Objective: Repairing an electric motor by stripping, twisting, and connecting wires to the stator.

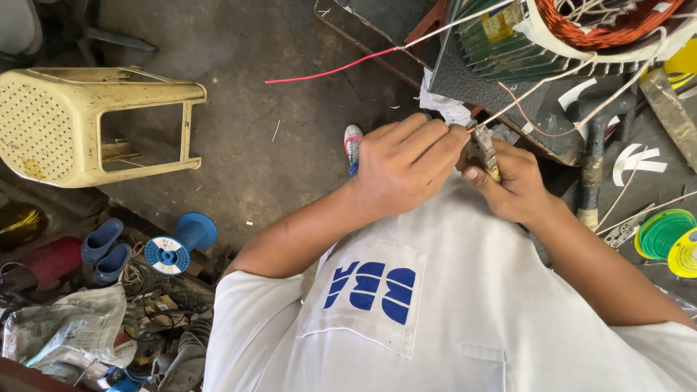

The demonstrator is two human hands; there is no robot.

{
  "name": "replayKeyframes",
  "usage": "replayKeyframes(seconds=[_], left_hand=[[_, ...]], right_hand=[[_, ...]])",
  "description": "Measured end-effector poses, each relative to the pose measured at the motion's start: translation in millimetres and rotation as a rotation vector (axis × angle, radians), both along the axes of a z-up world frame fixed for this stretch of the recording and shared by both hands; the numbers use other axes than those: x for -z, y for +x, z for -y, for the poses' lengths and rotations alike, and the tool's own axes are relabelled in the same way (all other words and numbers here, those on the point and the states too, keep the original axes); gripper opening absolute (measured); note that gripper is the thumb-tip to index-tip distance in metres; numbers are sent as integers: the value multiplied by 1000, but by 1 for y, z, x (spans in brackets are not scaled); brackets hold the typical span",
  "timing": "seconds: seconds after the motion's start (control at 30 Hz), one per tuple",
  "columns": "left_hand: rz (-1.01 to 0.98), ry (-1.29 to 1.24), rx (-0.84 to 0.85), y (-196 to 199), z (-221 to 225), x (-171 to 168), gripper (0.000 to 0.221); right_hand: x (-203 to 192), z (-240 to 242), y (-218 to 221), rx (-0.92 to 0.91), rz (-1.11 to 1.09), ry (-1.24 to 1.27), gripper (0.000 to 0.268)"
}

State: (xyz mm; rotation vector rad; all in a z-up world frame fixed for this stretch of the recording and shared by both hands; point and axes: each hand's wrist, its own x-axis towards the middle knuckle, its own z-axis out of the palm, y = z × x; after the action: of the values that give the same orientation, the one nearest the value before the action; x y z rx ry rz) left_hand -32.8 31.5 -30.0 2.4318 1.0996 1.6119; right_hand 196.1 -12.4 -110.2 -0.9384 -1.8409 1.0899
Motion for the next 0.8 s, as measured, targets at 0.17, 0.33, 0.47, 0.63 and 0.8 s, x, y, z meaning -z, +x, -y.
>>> replayKeyframes(seconds=[0.17, 0.33, 0.47, 0.63, 0.8], left_hand=[[183, -192, 72, 4, 4, -1, 12], [746, -800, 384, 11, 13, -5, 15], [842, -896, 434, 16, 15, 6, 14], [854, -950, 425, 14, 13, 7, 12], [426, -547, 144, 12, 13, 5, 9]], right_hand=[[42, 3, 14, 20, 7, 17, 27], [70, -18, 4, 17, -117, 170, 22], [36, -51, -34, -6, -201, 307, 28], [45, -67, -39, -163, -297, 284, 33], [31, -57, -34, -230, -318, 200, 25]])
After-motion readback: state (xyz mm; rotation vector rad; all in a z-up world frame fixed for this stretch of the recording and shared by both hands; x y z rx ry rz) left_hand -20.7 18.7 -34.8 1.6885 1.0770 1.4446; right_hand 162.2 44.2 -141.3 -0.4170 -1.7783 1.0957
